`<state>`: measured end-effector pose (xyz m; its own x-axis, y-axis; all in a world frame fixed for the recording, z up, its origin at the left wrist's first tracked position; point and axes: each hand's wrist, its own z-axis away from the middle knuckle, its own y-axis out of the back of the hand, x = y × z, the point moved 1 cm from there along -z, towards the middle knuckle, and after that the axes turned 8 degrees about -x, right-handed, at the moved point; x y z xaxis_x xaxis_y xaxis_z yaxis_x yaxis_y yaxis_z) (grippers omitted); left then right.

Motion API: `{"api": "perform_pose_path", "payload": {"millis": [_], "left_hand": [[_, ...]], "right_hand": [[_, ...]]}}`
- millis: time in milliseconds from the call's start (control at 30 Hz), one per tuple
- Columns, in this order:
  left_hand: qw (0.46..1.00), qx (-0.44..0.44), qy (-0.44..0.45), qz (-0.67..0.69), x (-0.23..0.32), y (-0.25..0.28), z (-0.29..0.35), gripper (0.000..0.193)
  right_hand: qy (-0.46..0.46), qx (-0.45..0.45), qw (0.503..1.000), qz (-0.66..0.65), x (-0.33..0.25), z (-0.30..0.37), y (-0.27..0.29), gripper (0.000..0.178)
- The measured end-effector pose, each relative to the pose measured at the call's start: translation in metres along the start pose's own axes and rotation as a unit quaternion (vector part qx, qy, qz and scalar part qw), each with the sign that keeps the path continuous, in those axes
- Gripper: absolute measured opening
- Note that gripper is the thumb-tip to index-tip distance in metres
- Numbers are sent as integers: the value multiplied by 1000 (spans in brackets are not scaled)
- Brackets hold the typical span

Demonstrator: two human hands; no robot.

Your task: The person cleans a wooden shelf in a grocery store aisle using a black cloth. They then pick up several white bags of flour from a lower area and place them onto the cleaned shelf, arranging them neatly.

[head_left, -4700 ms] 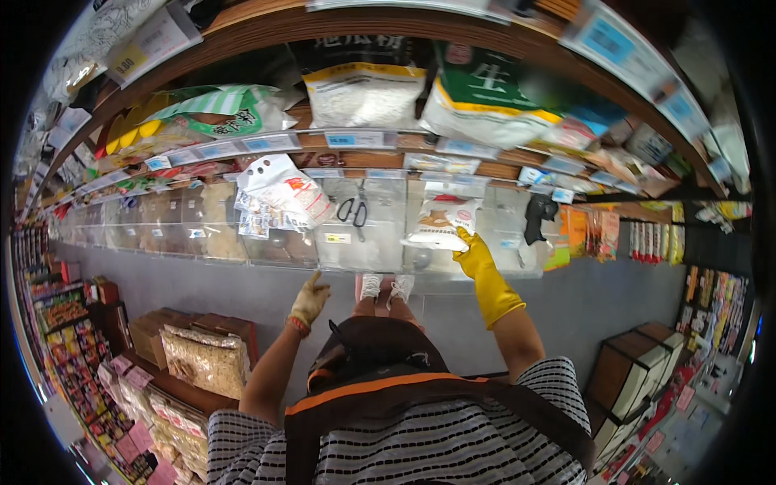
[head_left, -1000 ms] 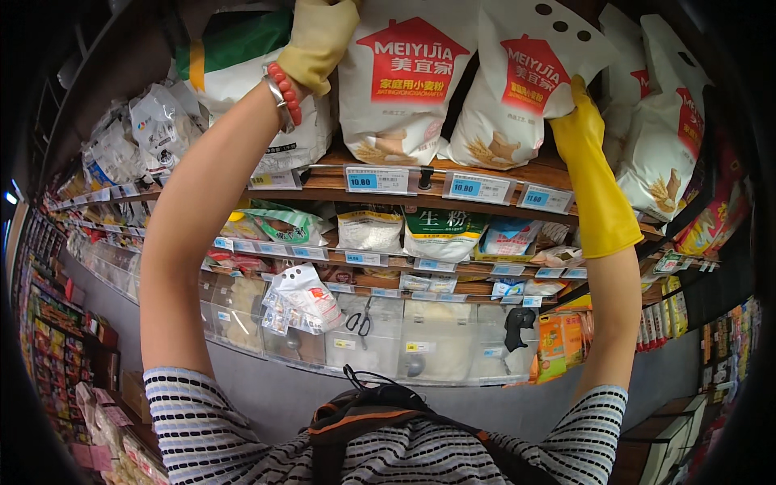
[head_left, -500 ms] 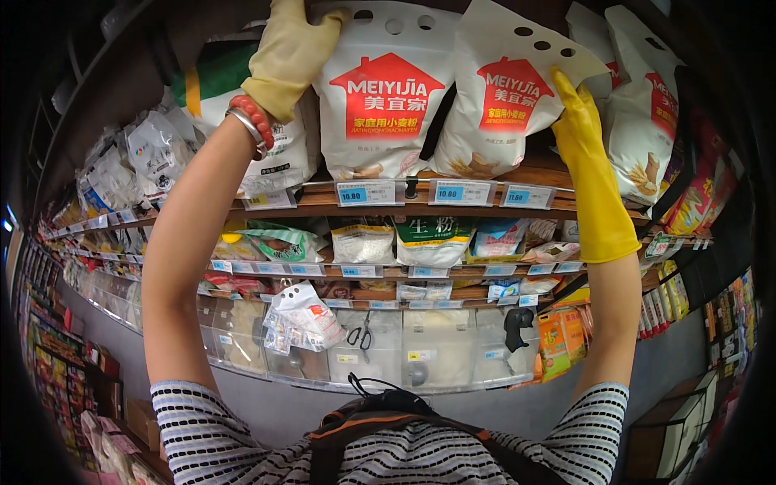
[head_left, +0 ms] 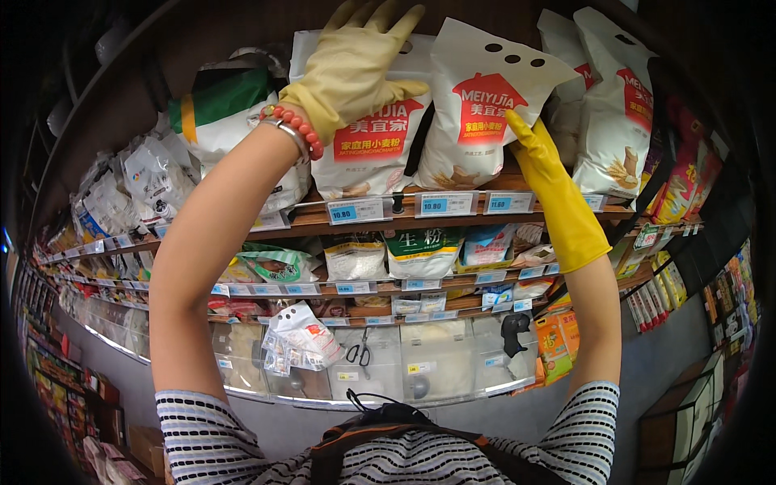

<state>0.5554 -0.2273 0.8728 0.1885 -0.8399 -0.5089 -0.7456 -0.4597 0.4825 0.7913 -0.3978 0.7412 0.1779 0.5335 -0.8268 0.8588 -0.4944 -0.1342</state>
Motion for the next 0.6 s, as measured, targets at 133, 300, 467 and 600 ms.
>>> {"api": "perform_pose_path", "payload": {"millis": [133, 300, 467, 600], "left_hand": [[998, 51, -25, 33, 11, 33, 22, 68], [973, 89, -93, 193, 30, 24, 119, 45], [877, -282, 206, 329, 74, 3, 349, 37], [564, -380, 616, 396, 145, -47, 601, 39]], "right_hand": [[77, 6, 997, -14, 25, -10, 8, 53], [122, 36, 950, 286, 39, 18, 85, 35], [118, 77, 887, 440, -6, 111, 28, 46], [87, 124, 836, 528, -13, 153, 3, 38]]}}
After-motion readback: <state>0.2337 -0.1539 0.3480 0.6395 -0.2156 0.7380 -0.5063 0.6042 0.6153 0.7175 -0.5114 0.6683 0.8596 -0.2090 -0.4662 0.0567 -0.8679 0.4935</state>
